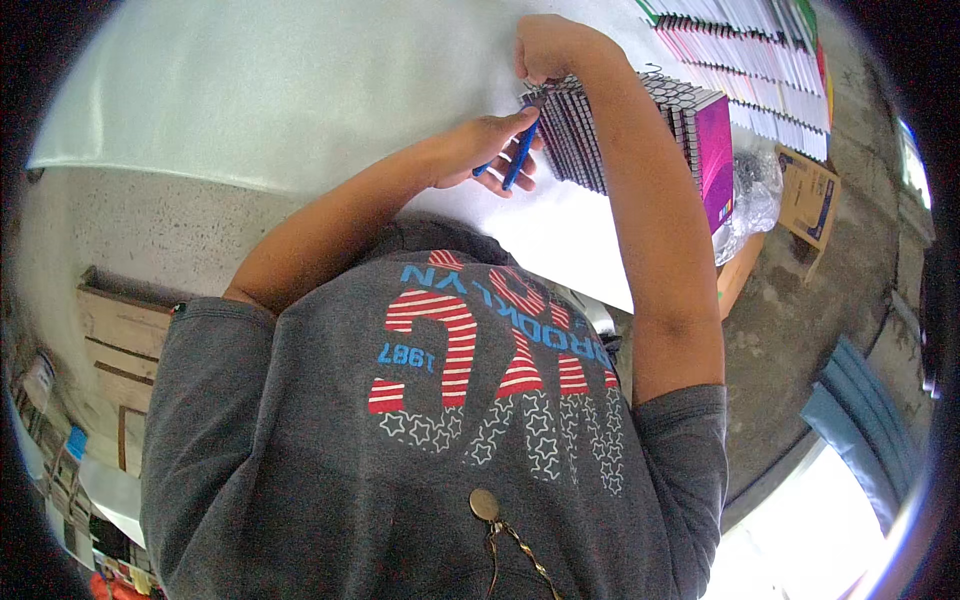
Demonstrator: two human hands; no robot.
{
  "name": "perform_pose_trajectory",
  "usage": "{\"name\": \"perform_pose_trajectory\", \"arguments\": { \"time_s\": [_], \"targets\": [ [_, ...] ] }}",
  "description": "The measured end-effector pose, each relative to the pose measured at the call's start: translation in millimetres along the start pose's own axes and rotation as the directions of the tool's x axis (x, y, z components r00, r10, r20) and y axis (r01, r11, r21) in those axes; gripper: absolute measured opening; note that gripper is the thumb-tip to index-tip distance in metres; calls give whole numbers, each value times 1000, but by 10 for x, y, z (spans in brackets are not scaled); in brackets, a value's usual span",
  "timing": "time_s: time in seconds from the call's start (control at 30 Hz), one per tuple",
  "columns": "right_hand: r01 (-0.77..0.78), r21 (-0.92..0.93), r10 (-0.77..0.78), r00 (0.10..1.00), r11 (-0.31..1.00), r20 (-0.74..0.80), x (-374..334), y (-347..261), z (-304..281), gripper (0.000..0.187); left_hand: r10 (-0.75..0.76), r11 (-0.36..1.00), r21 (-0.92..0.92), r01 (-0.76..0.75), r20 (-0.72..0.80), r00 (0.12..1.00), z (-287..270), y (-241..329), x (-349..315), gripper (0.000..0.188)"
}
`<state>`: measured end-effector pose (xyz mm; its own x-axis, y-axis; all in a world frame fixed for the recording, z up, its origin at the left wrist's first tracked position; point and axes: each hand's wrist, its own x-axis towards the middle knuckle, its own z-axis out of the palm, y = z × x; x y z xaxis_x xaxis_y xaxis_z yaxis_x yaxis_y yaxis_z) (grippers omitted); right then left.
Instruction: The person uses snips to cut off the excess metal spiral from several stacks of pink and purple notebooks.
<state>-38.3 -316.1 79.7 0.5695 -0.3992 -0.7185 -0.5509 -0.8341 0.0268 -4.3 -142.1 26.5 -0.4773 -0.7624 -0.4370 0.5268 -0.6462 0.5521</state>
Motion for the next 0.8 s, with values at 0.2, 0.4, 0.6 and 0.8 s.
{"name": "perform_pose_trajectory", "arguments": {
  "time_s": [0.2, 0.4, 0.6, 0.8],
  "targets": [
    [-8, 4, 8, 996, 1000, 92, -28, -27, -109, 26, 9, 999, 40, -10, 11, 1000, 21, 6, -111, 58],
    [95, -63, -93, 995, 994, 34, 86, 155, 56, 23, 29, 999, 11, -31, 129, 991, 25, 62, -46, 69],
    [-30, -8, 30, 993, 1000, 110, -73, -42, -170, 25, 30, 1000, 2, -30, 17, 999, 14, 43, -162, 58],
    [-77, -94, 83, 994, 993, 69, -212, -97, -250, 24, 17, 1000, 24, -19, 86, 996, 102, 118, -145, 66]
  ]
}}
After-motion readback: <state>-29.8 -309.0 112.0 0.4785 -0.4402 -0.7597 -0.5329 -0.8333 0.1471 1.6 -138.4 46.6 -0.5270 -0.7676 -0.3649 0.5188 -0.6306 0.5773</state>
